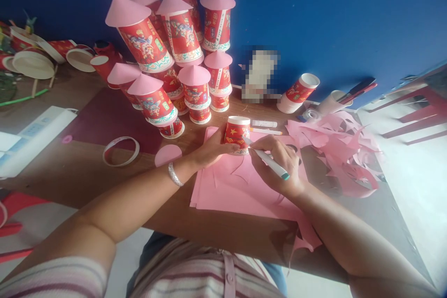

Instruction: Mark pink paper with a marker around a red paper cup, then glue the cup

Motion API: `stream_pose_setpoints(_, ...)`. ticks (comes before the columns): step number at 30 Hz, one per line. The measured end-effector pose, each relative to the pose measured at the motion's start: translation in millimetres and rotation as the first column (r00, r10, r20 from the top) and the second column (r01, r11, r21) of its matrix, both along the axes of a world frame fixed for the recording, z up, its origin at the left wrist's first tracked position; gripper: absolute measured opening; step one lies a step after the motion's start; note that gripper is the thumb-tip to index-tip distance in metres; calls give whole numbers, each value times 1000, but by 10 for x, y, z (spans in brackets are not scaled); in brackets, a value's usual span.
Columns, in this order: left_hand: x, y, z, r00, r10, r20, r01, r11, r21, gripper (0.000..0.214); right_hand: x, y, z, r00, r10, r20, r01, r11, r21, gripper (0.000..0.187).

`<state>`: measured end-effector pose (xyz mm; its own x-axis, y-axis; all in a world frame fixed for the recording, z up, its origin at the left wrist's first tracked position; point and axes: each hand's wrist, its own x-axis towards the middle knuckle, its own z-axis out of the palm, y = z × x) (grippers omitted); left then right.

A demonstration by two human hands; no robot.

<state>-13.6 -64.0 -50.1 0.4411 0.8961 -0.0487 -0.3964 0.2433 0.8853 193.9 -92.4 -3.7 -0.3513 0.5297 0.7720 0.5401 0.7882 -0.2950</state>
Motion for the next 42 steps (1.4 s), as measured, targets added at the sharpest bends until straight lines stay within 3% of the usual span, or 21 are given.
stream_pose_setpoints(12, 9, 11, 6, 1000, -12, -13, 13, 998, 57, 53, -6, -29, -21, 998, 67, 12, -68, 997, 24, 16)
stream_pose_setpoints(18, -8, 9, 15, 997, 13, 71, -15, 1000, 22, 48, 39, 10, 31, 1000, 2, 11, -4, 995, 96, 16)
stream_pose_setpoints(22, -9, 12, -14, 994, 17, 107, -20, 1000, 23, 45, 46, 51, 48, 999, -41, -12, 42, 996, 82, 16)
stream_pose_setpoints(42, 6, 10, 0, 997, 32, 75, -34, 999, 27, 48, 59, 67, 36, 1000, -27, 15, 26, 999, 43, 15)
